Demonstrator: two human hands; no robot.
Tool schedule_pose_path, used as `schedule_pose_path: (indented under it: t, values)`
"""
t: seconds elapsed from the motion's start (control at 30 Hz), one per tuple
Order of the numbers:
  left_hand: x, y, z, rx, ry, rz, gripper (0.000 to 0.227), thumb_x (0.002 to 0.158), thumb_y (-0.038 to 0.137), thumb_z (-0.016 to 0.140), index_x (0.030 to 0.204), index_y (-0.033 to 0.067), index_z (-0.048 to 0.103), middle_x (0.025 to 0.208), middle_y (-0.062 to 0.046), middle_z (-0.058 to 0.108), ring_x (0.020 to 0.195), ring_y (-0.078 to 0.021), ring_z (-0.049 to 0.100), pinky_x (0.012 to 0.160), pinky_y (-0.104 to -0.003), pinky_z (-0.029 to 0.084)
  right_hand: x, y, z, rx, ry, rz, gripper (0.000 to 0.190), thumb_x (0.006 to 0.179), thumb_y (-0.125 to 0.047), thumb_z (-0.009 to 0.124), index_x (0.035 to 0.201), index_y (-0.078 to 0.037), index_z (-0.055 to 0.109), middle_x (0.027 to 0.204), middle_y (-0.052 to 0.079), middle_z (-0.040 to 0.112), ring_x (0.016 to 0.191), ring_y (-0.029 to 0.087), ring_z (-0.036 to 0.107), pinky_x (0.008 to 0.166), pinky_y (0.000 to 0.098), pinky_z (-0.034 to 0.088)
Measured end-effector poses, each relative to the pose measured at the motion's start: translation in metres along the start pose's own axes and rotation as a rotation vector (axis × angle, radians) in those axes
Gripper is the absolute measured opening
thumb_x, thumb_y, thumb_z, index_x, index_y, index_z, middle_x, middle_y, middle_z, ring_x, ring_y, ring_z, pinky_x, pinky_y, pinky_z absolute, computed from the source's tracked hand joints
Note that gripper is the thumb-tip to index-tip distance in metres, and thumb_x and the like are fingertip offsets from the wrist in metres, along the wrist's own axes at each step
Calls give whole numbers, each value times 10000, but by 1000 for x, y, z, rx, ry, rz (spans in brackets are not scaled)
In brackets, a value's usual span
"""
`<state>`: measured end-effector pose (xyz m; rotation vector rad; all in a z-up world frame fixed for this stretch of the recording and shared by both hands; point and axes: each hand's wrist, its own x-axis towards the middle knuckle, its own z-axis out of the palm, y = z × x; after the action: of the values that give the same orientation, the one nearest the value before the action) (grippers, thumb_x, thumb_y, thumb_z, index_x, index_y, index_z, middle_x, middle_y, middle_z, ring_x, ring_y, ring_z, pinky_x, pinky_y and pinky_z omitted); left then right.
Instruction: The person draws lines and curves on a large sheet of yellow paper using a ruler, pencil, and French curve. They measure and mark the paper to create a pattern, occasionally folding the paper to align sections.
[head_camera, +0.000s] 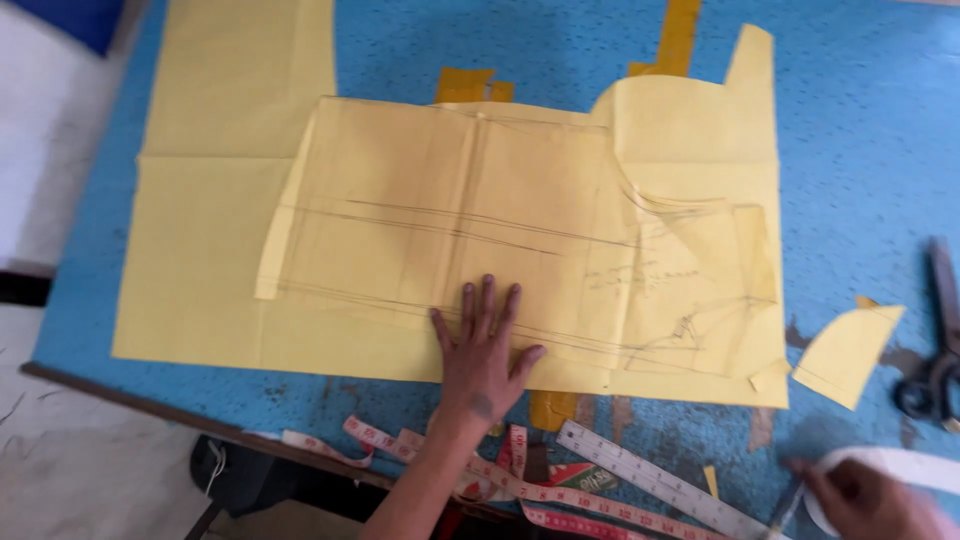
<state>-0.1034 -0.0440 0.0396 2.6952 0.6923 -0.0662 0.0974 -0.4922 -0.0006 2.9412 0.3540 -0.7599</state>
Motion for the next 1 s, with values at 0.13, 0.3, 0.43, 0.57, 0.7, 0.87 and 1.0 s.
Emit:
schedule_pose_path:
  t: [0.13,0.3,0.43,0.57,0.7,0.87,1.0]
  values:
    - [-6,23,0,-3,-22,2,838,1005,689,305,1628,245,-37,1686,-124,-158,1533,-313,-142,1170,-653,-122,-28,-41,29,-228,28,308,554,786,-858,596,674,-342,763,626,-159,784,651,-25,751,628,164,478]
    - [8,66,25,-90,226,368,820,956,540,593,1612,147,296,1695,-159,185,1561,-373,142,1152,-735,63,-54,-84,-32,-3,-161,254,467,881,-699,585,827,-244,676,787,-9,814,790,177,820,707,302,560]
    - [18,69,61,292,452,362,895,940,796,398,1633,278,169,1724,-104,40,1593,-314,6,1235,-647,-69,-55,-77,-37,163,-37,156,433,910,-565,586,812,-147,527,678,143,682,756,396,677,669,401,508]
    - [18,69,58,369,463,345,928,925,829,388,1636,292,127,1727,-67,27,1594,-263,-5,1260,-606,-63,-64,-93,-54,517,43,46,289,1013,-346,540,869,-116,638,700,113,786,601,287,568,650,362,503]
    - [19,67,62,263,425,361,873,953,778,434,1640,297,193,1725,-57,92,1595,-265,51,1247,-608,-53,-59,-106,-41,580,56,-83,189,978,-307,626,938,-125,589,655,98,820,487,200,681,521,323,556]
    - [12,75,47,-107,223,361,727,968,590,530,1580,245,345,1684,-98,208,1562,-322,120,1189,-680,-8,-44,-110,-25,402,98,-143,255,942,-403,646,972,-159,578,632,30,756,539,223,690,573,356,529]
    - [11,73,58,-114,275,386,627,966,539,572,1507,237,477,1631,-100,357,1535,-356,230,1199,-673,99,-41,-120,-19,212,79,-110,330,944,-520,586,1087,-227,532,760,-34,797,646,216,766,591,386,597]
